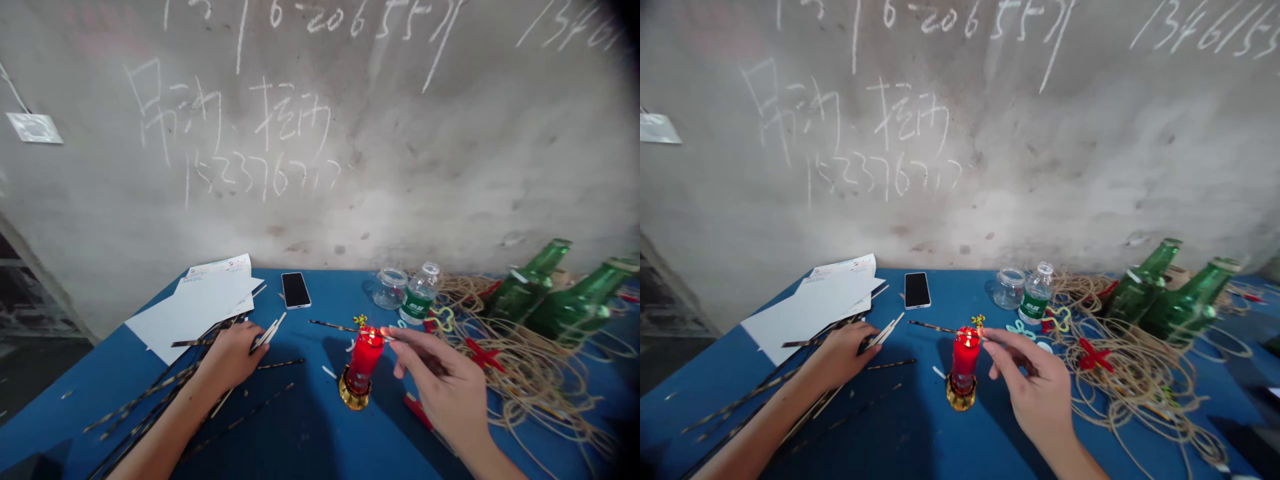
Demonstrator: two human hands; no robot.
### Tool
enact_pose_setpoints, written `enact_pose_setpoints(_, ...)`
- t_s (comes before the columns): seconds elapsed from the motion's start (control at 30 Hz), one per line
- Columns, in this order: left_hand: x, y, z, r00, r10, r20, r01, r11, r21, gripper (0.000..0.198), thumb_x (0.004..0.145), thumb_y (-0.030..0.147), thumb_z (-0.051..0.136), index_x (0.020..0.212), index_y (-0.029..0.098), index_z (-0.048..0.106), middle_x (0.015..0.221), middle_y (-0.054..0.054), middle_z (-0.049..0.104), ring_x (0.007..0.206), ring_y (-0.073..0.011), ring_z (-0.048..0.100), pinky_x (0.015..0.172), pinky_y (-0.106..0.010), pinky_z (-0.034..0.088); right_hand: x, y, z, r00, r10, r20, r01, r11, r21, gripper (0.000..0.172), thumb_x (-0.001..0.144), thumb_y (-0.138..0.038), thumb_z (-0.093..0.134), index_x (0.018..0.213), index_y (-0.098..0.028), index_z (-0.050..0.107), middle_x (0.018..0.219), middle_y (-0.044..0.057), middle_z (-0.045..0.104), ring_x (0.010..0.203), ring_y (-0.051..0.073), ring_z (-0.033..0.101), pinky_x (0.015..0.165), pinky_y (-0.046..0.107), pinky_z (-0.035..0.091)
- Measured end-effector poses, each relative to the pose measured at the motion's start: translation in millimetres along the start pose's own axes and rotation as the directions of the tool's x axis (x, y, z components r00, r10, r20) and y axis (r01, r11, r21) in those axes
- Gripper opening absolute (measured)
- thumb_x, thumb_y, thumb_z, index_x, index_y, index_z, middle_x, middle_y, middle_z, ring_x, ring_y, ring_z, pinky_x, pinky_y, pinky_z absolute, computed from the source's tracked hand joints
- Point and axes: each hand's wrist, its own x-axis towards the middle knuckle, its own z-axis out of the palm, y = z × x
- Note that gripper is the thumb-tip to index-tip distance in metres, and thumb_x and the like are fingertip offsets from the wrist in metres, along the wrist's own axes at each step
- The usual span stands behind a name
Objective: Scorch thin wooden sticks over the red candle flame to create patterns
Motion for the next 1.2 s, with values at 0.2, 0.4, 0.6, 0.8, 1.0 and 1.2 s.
enact_pose_setpoints(0.2, 2.1, 0.1, 0.7, 1.000, -0.006, -0.001, 0.006, 1.000, 0.012, 0.040, 0.109, 0.038, 0.053, 0.134, 0.018, 0.077, 0.141, -0.016, 0.077, 0.132, -0.0362, 0.071, 0.114, -0.049, 0.055, 1.3, -1.8, 1.0, 1.000, -0.005, 0.004, 0.005, 1.000, 0.001, 0.015, 0.098, -0.035, 0.082, 0.105, -0.029, 0.093, 0.063, -0.001, 0.076, 0.050, 0.014, 0.070, 0.054, 0.023, 0.059)
enact_pose_setpoints(0.4, 2.1, -0.1, 0.5, 1.000, -0.008, 0.001, 0.008, 1.000, 0.016, 0.040, 0.110, 0.038, 0.052, 0.135, 0.019, 0.077, 0.142, -0.015, 0.076, 0.133, -0.0363, 0.071, 0.115, -0.050, 0.055, 0.4, 4.7, -4.3, 1.000, -0.006, 0.005, 0.006, 1.000, -0.002, 0.016, 0.101, -0.036, 0.080, 0.110, -0.030, 0.092, 0.062, -0.002, 0.074, 0.049, 0.013, 0.066, 0.050, 0.023, 0.054)
enact_pose_setpoints(0.6, 2.2, -0.7, 0.5, 1.000, -0.004, 0.001, 0.004, 1.000, 0.002, 0.042, 0.110, 0.038, 0.052, 0.136, 0.016, 0.077, 0.142, -0.017, 0.075, 0.133, -0.0388, 0.070, 0.115, -0.055, 0.055, 0.6, 6.8, -14.0, 0.999, -0.032, -0.008, 0.032, 0.999, 0.007, 0.015, 0.101, -0.033, 0.081, 0.110, -0.031, 0.092, 0.070, -0.001, 0.079, 0.051, 0.013, 0.069, 0.053, 0.023, 0.058)
enact_pose_setpoints(0.8, 2.3, -2.9, 2.0, 1.000, 0.000, -0.003, 0.000, 1.000, -0.007, 0.042, 0.110, 0.037, 0.052, 0.137, 0.015, 0.076, 0.141, -0.017, 0.076, 0.133, -0.0370, 0.070, 0.116, -0.053, 0.054, 4.9, 2.0, -20.5, 0.999, -0.039, -0.038, 0.040, 0.999, 0.027, 0.013, 0.098, -0.029, 0.081, 0.104, -0.028, 0.092, 0.071, 0.001, 0.081, 0.050, 0.015, 0.071, 0.053, 0.024, 0.063)
enact_pose_setpoints(1.0, 5.3, -5.8, 2.1, 1.000, -0.001, 0.002, 0.001, 1.000, -0.008, 0.043, 0.110, 0.040, 0.051, 0.137, 0.017, 0.076, 0.143, -0.017, 0.075, 0.134, -0.0366, 0.070, 0.117, -0.053, 0.054, 4.1, 6.5, -28.8, 0.995, -0.067, -0.080, 0.070, 0.997, 0.040, 0.013, 0.098, -0.025, 0.081, 0.103, -0.031, 0.091, 0.087, 0.002, 0.087, 0.051, 0.012, 0.072, 0.057, 0.020, 0.065)
enact_pose_setpoints(1.2, 4.6, -6.5, 2.8, 1.000, -0.004, 0.005, 0.004, 1.000, -0.016, 0.045, 0.110, 0.044, 0.049, 0.137, 0.019, 0.076, 0.143, -0.016, 0.076, 0.134, -0.0361, 0.070, 0.117, -0.053, 0.054, 6.8, 5.7, -36.0, 0.992, -0.070, -0.107, 0.073, 0.997, 0.021, 0.016, 0.096, -0.023, 0.082, 0.104, -0.033, 0.091, 0.079, -0.001, 0.085, 0.049, 0.009, 0.070, 0.054, 0.015, 0.062)
